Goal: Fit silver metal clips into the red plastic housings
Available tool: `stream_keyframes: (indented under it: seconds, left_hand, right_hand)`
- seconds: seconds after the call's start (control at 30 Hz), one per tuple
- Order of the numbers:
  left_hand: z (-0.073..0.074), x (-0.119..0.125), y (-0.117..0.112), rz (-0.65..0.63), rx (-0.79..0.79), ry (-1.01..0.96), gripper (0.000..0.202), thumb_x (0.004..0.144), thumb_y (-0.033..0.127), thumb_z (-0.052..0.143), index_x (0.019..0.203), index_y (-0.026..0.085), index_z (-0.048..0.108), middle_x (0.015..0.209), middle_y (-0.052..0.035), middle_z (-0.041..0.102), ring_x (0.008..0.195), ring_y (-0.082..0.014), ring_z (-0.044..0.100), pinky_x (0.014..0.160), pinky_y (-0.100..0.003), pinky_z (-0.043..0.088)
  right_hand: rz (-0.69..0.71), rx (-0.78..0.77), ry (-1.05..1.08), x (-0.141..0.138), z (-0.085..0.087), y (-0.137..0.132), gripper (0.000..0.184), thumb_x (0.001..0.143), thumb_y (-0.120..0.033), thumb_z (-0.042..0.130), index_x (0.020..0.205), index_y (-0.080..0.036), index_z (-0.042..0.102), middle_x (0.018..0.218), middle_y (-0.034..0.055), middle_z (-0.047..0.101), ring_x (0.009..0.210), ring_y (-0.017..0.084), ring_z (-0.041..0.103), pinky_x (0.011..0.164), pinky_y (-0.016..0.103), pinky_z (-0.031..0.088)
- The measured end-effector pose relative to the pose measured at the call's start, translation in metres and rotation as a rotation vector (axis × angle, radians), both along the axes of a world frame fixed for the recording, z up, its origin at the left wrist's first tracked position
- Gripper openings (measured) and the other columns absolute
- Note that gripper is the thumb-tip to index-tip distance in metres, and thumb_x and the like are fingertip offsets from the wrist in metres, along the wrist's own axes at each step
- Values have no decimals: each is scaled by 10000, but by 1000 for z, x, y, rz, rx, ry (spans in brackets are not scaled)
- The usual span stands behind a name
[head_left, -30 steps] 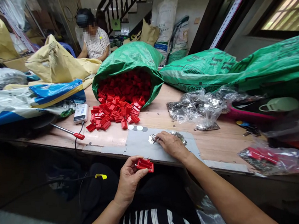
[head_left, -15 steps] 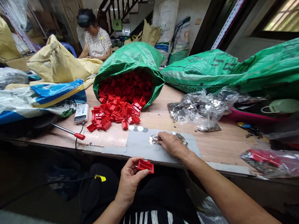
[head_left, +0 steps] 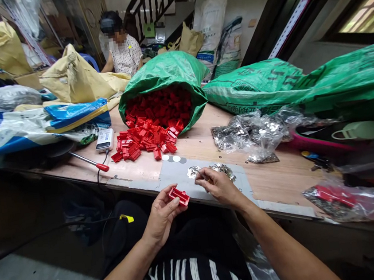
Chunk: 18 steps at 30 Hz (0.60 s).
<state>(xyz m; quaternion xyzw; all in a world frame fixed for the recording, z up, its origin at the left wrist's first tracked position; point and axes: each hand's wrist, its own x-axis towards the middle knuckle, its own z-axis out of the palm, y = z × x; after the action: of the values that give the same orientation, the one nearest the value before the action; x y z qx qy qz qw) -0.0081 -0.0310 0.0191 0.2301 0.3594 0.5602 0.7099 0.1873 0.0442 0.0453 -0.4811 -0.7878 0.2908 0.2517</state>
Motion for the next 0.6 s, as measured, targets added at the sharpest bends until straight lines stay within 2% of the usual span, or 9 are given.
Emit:
stream_keyframes:
  seconds: [0.07,0.17,0.3,0.43,0.6]
  left_hand:
    - [2,0,1,-3,3,-29,440,741,220,731,1165,208,614,953,-48,661,848,-149,626,785,-292,517]
    - [4,2,3,-9,15,-64,449,738,211,731,1174,225,625,941,-33,651,831,-129,612,769,-266,507]
    - [7,2,5,-21,19,-63,460,724,216,737,1173,222,637,931,-36,646,821,-132,610,740,-253,500]
    - [10,2,7,-28,40,-23,440,707,226,746,1138,203,661,935,-42,660,781,-123,606,716,-240,484]
    - [8,2,8,-55,107,112,443,708,234,748,1141,196,665,948,-50,703,857,-146,610,793,-248,458]
  right_hand:
    - [42,-55,129,-8,4,-14,111,878,-285,538,822,-196,574,663,-31,560,571,105,485,564,224,378]
    - [79,-40,192,-17,5,-27,105,865,-262,566,794,-189,592,721,-8,571,645,117,494,601,234,390]
    - [118,-16,208,-19,2,-32,74,855,-226,584,791,-193,602,786,17,600,720,140,529,655,254,427]
    - [229,-1,199,-16,2,-33,62,871,-206,577,830,-197,623,815,29,616,763,147,566,697,260,454]
    - [312,-3,166,-13,2,-36,97,899,-242,561,890,-210,652,858,37,641,802,150,598,745,267,474]
